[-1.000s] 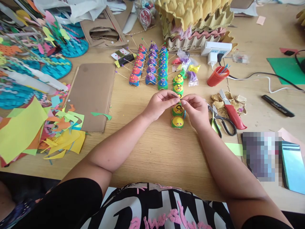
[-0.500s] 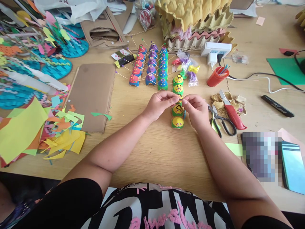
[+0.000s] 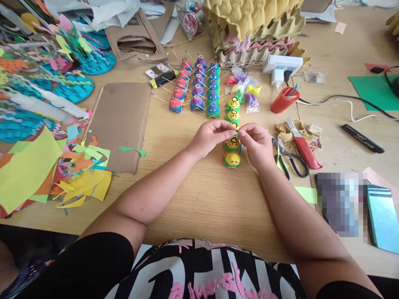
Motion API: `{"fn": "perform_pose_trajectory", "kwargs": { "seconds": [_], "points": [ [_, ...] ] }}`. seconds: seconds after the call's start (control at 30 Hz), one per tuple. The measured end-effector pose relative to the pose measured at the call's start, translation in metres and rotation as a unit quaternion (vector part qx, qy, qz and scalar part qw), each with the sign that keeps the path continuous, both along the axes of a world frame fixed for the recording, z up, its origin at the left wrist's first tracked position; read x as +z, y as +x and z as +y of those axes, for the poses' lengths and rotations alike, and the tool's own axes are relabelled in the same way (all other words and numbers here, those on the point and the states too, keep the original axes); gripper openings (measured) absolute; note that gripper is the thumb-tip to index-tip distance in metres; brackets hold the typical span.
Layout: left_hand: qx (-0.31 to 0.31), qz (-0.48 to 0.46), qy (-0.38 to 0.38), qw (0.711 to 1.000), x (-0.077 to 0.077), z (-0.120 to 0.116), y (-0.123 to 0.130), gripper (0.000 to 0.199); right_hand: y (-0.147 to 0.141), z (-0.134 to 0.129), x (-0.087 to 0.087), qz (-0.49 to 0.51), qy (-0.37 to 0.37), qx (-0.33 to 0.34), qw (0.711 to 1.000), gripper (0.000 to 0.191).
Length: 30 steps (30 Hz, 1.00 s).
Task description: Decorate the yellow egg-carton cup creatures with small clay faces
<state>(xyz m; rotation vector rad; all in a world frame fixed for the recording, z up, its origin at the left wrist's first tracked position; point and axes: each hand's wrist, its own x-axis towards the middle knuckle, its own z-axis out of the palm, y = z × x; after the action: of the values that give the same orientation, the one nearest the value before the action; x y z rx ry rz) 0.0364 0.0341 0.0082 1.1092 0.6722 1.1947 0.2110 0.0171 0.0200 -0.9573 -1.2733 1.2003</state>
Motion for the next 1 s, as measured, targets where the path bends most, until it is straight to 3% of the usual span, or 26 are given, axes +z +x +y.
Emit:
{"fn": "perform_pose_trajectory", "kwargs": {
  "seconds": [0.2, 0.5, 1.0],
  "points": [
    [0.032, 0.015, 0.011, 0.999, 0.0014, -0.0005, 0.0004, 0.039, -0.0002, 0.0004, -0.0013, 0.023, -0.004, -0.003, 1.0, 0.047],
    [0.014, 0.01, 0.032, 0.999, 0.0002, 0.0002, 0.0001, 0.042, -0.0003, 0.0014, -0.0024, 0.023, 0.003, -0.013, 1.0, 0.047],
    [0.035, 0.055, 0.064, 0.996, -0.0064, 0.0014, -0.0006, 0.038, -0.0019, 0.0006, -0.0032, -0.005, 0.042, -0.006, 0.999, 0.043]
  ]
}}
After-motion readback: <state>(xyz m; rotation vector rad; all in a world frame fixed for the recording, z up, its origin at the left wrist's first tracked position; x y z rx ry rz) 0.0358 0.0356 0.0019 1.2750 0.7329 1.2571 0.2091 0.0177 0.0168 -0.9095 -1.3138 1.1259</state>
